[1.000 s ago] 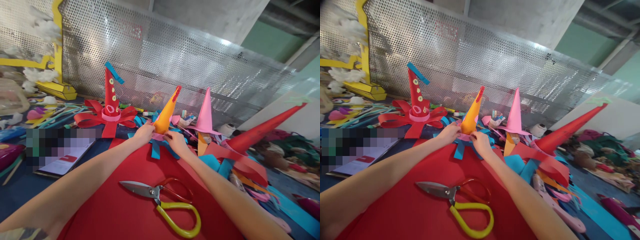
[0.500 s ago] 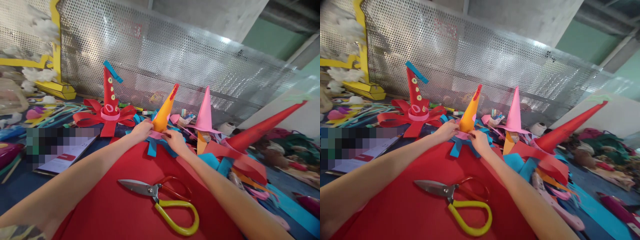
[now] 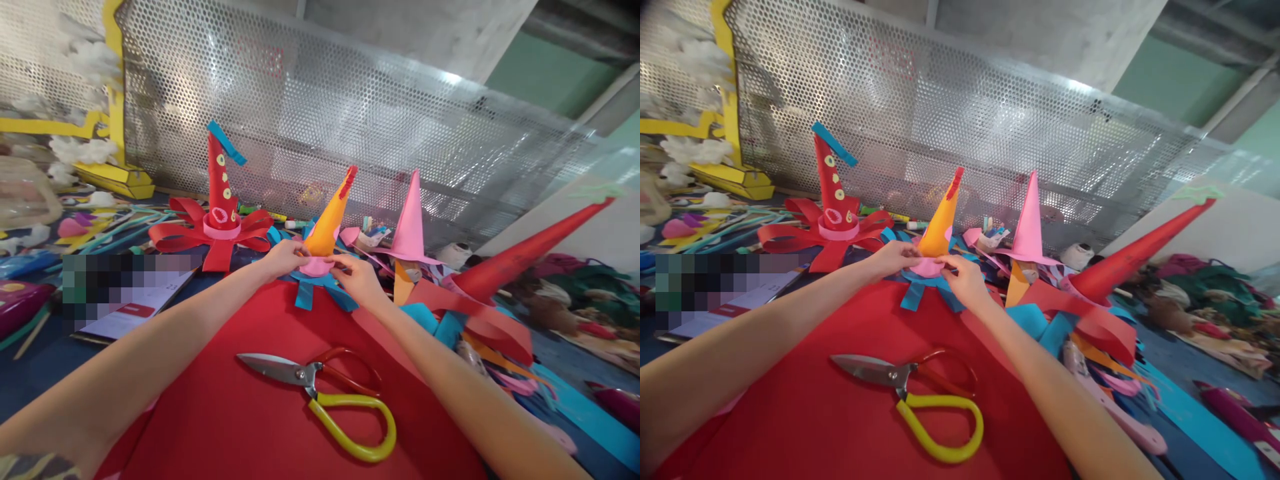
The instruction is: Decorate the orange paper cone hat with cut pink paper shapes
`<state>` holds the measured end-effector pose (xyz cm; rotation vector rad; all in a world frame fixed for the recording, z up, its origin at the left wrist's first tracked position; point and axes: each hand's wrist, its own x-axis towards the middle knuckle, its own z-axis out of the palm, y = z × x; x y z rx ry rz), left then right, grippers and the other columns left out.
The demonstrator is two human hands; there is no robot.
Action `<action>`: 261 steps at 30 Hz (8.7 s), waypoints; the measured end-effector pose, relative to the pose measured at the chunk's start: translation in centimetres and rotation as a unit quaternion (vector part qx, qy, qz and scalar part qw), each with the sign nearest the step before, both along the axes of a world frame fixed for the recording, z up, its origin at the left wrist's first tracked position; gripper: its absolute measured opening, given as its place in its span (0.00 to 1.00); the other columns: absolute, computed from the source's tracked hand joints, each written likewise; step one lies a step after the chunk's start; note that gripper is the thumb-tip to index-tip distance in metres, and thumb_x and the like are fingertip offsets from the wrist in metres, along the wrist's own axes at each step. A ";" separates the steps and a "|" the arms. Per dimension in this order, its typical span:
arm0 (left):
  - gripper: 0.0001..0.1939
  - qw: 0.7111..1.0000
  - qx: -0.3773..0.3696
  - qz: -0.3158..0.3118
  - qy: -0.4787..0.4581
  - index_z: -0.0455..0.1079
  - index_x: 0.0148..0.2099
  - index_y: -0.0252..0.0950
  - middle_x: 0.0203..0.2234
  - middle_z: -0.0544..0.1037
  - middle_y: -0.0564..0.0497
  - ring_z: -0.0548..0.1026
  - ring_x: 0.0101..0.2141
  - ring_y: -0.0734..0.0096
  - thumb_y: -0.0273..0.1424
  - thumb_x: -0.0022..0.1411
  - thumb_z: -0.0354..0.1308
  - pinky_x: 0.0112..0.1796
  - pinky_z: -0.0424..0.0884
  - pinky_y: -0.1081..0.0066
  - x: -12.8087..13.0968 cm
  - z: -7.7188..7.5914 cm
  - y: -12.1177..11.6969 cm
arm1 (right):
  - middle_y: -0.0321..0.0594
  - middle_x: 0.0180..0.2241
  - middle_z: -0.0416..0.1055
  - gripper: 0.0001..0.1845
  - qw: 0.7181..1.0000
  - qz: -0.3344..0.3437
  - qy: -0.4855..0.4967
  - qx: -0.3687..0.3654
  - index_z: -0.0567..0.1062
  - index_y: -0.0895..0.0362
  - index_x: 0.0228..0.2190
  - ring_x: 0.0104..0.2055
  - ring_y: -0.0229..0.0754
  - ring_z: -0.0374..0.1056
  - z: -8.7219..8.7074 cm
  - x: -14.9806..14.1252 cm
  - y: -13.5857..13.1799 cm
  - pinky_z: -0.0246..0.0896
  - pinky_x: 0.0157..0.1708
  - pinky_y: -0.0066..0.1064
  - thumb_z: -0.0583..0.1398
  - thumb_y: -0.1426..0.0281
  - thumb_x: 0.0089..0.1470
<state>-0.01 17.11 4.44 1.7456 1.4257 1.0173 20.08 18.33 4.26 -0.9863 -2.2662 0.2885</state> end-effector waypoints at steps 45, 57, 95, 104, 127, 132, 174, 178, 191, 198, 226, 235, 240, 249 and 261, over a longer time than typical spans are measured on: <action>0.04 0.973 0.116 0.079 0.183 0.68 0.24 0.36 0.24 0.70 0.49 0.69 0.39 0.59 0.30 0.49 0.58 0.39 0.67 0.68 2.2 -1.9 0.9 | 0.41 0.42 0.71 0.12 0.982 -0.101 -0.161 0.003 0.71 0.59 0.42 0.39 0.41 0.69 -0.7 0.0 2.7 0.68 0.39 0.39 0.57 0.65 0.59; 0.06 0.982 0.102 0.103 0.124 0.75 0.28 0.35 0.22 0.70 0.49 0.69 0.39 0.59 0.32 0.50 0.60 0.39 0.66 0.68 2.0 -2.7 0.7 | 0.40 0.40 0.71 0.12 0.988 -0.097 -0.121 -0.017 0.71 0.59 0.43 0.36 0.39 0.70 -0.1 0.1 2.3 0.69 0.36 0.36 0.57 0.66 0.60; 0.11 0.986 0.040 0.151 0.062 0.69 0.45 0.33 0.44 0.71 0.44 0.71 0.44 0.63 0.27 0.58 0.58 0.45 0.69 0.64 2.6 -1.9 -1.2 | 0.39 0.38 0.71 0.12 0.991 -0.035 -0.130 0.004 0.72 0.60 0.40 0.37 0.40 0.70 1.4 3.0 3.9 0.68 0.36 0.36 0.57 0.65 0.59; 0.16 0.977 0.094 0.161 0.108 0.64 0.45 0.37 0.43 0.71 0.48 0.72 0.43 0.67 0.20 0.53 0.52 0.41 0.67 0.72 4.7 -2.1 -1.5 | 0.40 0.41 0.71 0.12 0.980 0.035 -0.192 -0.035 0.72 0.60 0.41 0.39 0.41 0.70 1.8 2.4 5.3 0.68 0.38 0.38 0.58 0.66 0.59; 0.09 0.956 0.151 0.038 0.249 0.70 0.38 0.37 0.31 0.77 0.50 0.75 0.36 0.63 0.25 0.54 0.54 0.36 0.67 0.71 1.8 -1.1 -1.1 | 0.41 0.41 0.71 0.12 0.962 -0.074 -0.262 0.016 0.71 0.59 0.42 0.39 0.41 0.69 0.7 -1.0 1.7 0.68 0.38 0.38 0.57 0.65 0.59; 0.09 0.951 0.171 0.065 0.250 0.70 0.39 0.37 0.34 0.76 0.48 0.74 0.39 0.62 0.26 0.55 0.53 0.37 0.67 0.71 2.5 0.0 -1.7 | 0.40 0.39 0.71 0.11 0.961 -0.082 -0.260 0.052 0.72 0.60 0.40 0.38 0.40 0.70 2.6 -1.2 1.1 0.68 0.38 0.38 0.57 0.66 0.59; 0.08 0.993 0.087 -0.049 0.062 0.66 0.33 0.35 0.22 0.71 0.57 0.72 0.26 0.72 0.28 0.46 0.57 0.27 0.67 0.76 0.5 -1.6 -0.6 | 0.40 0.40 0.72 0.11 0.986 -0.089 -0.121 -0.077 0.72 0.60 0.40 0.37 0.40 0.70 2.9 3.7 0.9 0.68 0.37 0.36 0.57 0.66 0.59; 0.07 0.993 0.082 -0.059 0.062 0.65 0.32 0.36 0.21 0.70 0.58 0.72 0.25 0.72 0.29 0.47 0.56 0.27 0.68 0.76 0.0 -1.6 -0.4 | 0.40 0.40 0.72 0.11 0.988 -0.068 -0.104 -0.089 0.72 0.60 0.40 0.38 0.40 0.70 1.9 3.5 0.9 0.68 0.37 0.37 0.57 0.66 0.59; 0.08 0.990 0.086 -0.002 0.114 0.69 0.35 0.36 0.23 0.73 0.56 0.68 0.15 0.77 0.30 0.50 0.56 0.20 0.62 0.77 0.9 -0.5 -1.4 | 0.40 0.40 0.72 0.10 0.993 0.009 -0.099 -0.069 0.73 0.60 0.40 0.38 0.40 0.70 1.2 0.8 0.4 0.68 0.38 0.37 0.58 0.67 0.59; 0.09 0.987 0.100 -0.002 0.122 0.70 0.37 0.36 0.25 0.75 0.56 0.68 0.15 0.77 0.29 0.51 0.55 0.21 0.62 0.77 1.8 0.1 -2.1 | 0.40 0.40 0.71 0.11 0.990 -0.059 -0.127 -0.033 0.72 0.60 0.40 0.39 0.41 0.70 1.3 0.7 0.0 0.67 0.39 0.39 0.57 0.66 0.59; 0.09 0.989 0.102 0.036 0.104 0.63 0.37 0.35 0.28 0.74 0.54 0.68 0.14 0.79 0.29 0.52 0.58 0.19 0.63 0.76 2.2 -0.7 -2.4 | 0.40 0.38 0.72 0.11 0.988 -0.046 -0.144 -0.038 0.72 0.60 0.39 0.37 0.39 0.70 0.9 1.1 0.2 0.68 0.38 0.37 0.57 0.66 0.59; 0.09 0.984 0.121 0.030 0.125 0.66 0.38 0.36 0.36 0.76 0.52 0.74 0.25 0.74 0.29 0.52 0.58 0.29 0.68 0.75 1.8 -0.8 -2.4 | 0.38 0.37 0.72 0.11 0.984 -0.020 -0.173 -0.041 0.73 0.61 0.38 0.36 0.40 0.70 1.6 1.8 0.5 0.68 0.36 0.36 0.58 0.66 0.59; 0.13 0.977 0.134 0.059 0.156 0.66 0.40 0.37 0.35 0.77 0.49 0.75 0.39 0.62 0.28 0.51 0.59 0.38 0.68 0.69 2.3 -1.6 -2.0 | 0.39 0.37 0.72 0.10 0.981 -0.042 -0.188 -0.039 0.73 0.61 0.38 0.36 0.39 0.70 1.5 1.3 0.0 0.68 0.37 0.36 0.58 0.66 0.59; 0.16 0.972 0.135 0.067 0.181 0.62 0.45 0.38 0.39 0.76 0.48 0.74 0.40 0.61 0.25 0.53 0.55 0.36 0.67 0.70 3.1 -1.9 -1.6 | 0.41 0.40 0.71 0.12 0.975 -0.085 -0.206 -0.009 0.72 0.60 0.41 0.39 0.41 0.70 1.0 0.5 -0.6 0.67 0.39 0.39 0.57 0.65 0.59; 0.11 0.969 0.146 0.067 0.190 0.61 0.44 0.39 0.36 0.76 0.49 0.75 0.37 0.61 0.31 0.57 0.55 0.34 0.67 0.69 3.4 -2.0 -2.0 | 0.40 0.39 0.71 0.12 0.961 -0.108 -0.252 -0.014 0.72 0.60 0.41 0.38 0.41 0.70 0.0 -0.2 0.1 0.68 0.37 0.37 0.58 0.65 0.59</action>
